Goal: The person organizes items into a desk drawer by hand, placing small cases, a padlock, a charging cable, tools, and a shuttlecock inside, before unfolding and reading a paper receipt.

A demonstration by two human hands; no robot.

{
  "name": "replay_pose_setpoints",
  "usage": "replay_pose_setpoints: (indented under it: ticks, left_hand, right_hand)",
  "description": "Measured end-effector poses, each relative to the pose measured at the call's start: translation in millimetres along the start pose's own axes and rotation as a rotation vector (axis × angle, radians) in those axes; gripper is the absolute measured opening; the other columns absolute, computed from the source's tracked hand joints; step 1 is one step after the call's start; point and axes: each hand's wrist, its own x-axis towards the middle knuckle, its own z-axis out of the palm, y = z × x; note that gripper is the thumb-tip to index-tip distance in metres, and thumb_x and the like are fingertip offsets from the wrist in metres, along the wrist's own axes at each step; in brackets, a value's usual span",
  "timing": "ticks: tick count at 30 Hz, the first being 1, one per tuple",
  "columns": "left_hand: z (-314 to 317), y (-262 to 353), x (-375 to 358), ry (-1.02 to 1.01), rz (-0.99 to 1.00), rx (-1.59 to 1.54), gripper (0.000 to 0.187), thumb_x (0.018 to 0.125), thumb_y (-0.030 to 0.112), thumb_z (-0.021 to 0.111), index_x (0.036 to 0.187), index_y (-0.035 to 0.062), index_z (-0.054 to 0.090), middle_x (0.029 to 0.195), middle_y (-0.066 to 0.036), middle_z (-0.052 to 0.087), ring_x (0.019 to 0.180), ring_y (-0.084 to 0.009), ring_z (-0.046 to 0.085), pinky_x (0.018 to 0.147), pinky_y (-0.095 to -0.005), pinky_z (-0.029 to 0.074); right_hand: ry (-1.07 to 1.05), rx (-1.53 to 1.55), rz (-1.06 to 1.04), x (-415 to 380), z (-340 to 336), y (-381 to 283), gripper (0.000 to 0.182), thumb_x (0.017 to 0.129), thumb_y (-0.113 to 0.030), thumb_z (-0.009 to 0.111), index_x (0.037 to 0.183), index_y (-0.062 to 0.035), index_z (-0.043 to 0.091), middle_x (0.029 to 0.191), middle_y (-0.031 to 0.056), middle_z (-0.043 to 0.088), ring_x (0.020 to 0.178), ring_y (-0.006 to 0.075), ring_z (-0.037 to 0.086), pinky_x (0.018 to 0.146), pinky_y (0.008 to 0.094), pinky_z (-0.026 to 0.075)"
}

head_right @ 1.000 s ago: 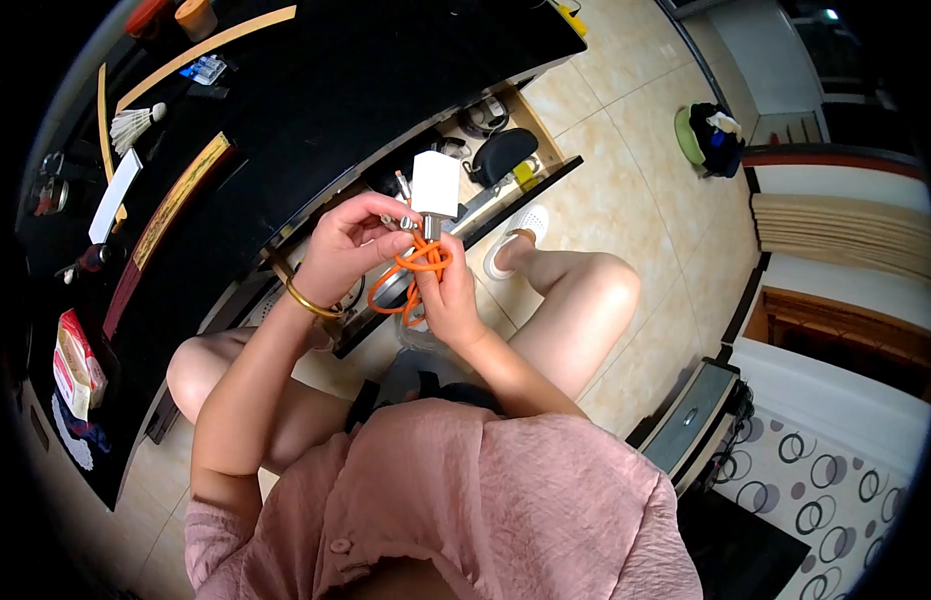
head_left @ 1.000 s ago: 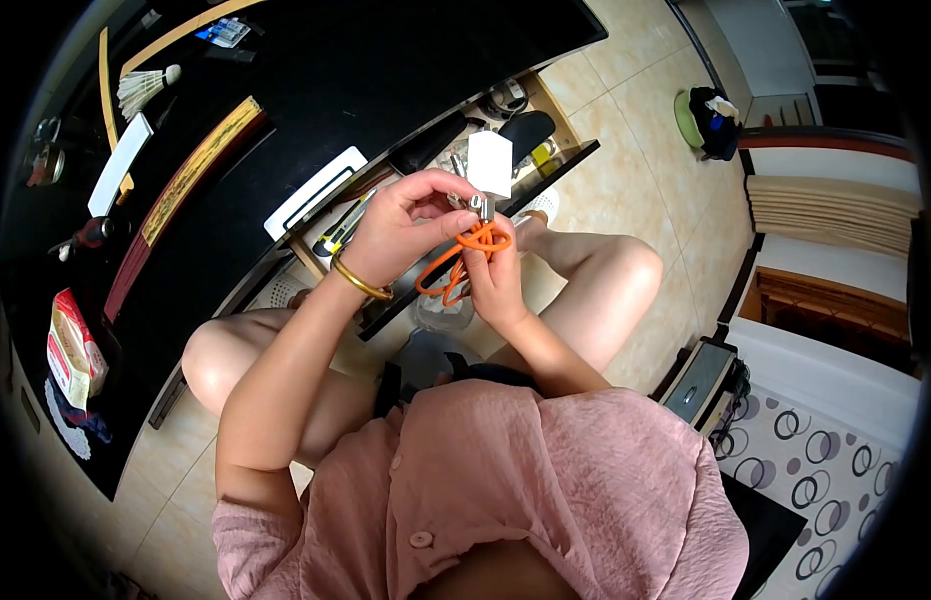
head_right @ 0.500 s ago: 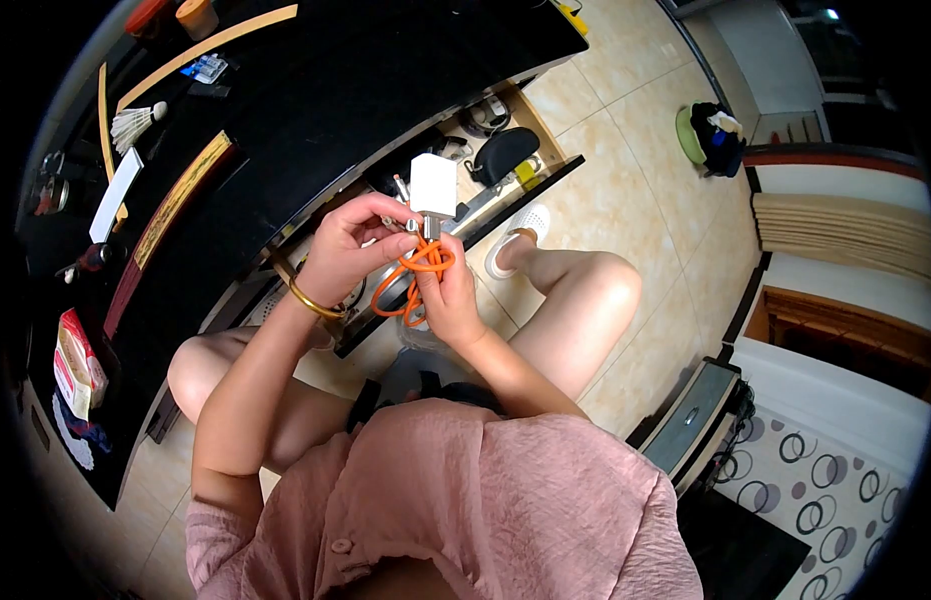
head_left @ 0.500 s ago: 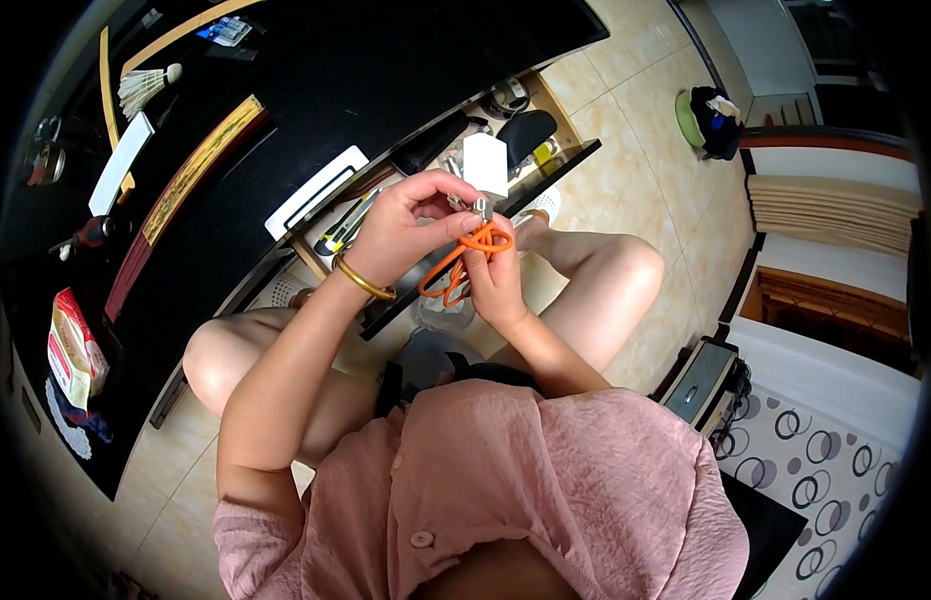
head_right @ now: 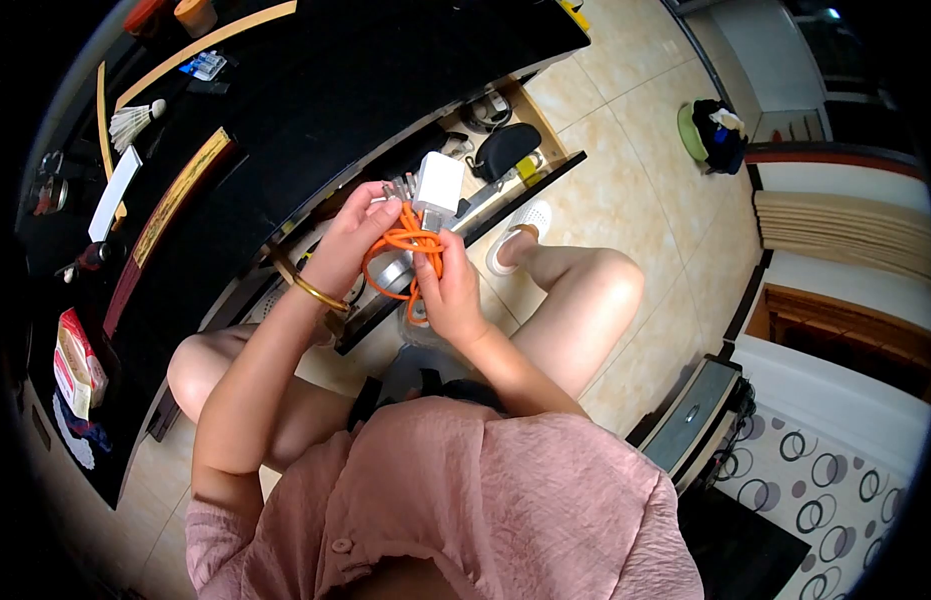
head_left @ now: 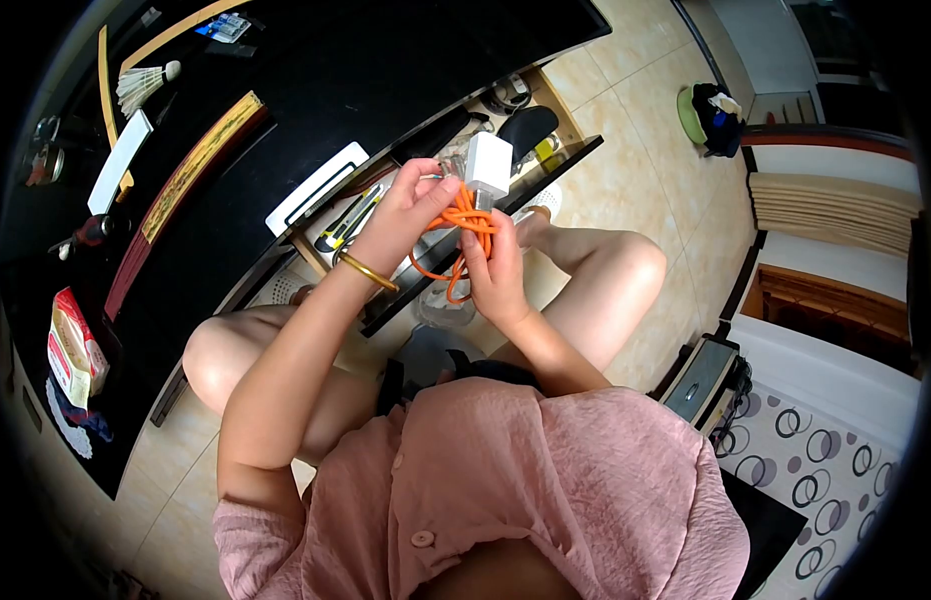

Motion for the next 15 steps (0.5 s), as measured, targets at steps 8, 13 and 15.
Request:
replay_pose_setpoints:
  ticks: [8, 13, 15]
  left_hand:
    - [-5.0, 0.6, 0.7, -0.092, -0.155, -0.299, 0.042, 0.094, 0.021, 0.050, 0.129, 0.0039, 0.037, 0.114, -0.013, 0.057, 0.102, -0.0192, 0.060, 0.088, -0.0309, 0.050]
    - [-5.5, -1.8, 1.5, -0.064, -0.115, -0.340, 0.036, 0.095, 0.020, 0.049, 0.127, 0.0050, 0.039, 0.110, -0.010, 0.058, 0.100, -0.0168, 0.060, 0.085, -0.0296, 0.050]
    - [-5.8, 0.1, 1.1, -0.087, -0.116, -0.330, 0.035, 0.094, 0.021, 0.050, 0.124, 0.0058, 0.041, 0.107, -0.009, 0.058, 0.098, -0.0149, 0.060, 0.084, -0.0288, 0.051]
  right_hand:
    - [-0.149, -0.273, -0.138, -0.1, -8.8, 1.1, 0.031, 0.086, -0.010, 0.056, 0.114, -0.0014, 0.046, 0.081, 0.0150, 0.060, 0.070, 0.0311, 0.060, 0.063, 0.0376, 0.047]
    - [-0.169, -0.190, -0.008, 0.6, -7.9, 1.1, 0.036, 0.084, -0.013, 0.060, 0.114, -0.0028, 0.046, 0.085, 0.0190, 0.061, 0.077, 0.0383, 0.060, 0.066, 0.0418, 0.048]
    - [-0.154, -0.192, -0.026, 0.5, -8.0, -1.5, 0.036, 0.084, -0.014, 0.061, 0.115, -0.0027, 0.045, 0.084, 0.0187, 0.062, 0.076, 0.0375, 0.061, 0.065, 0.0411, 0.048]
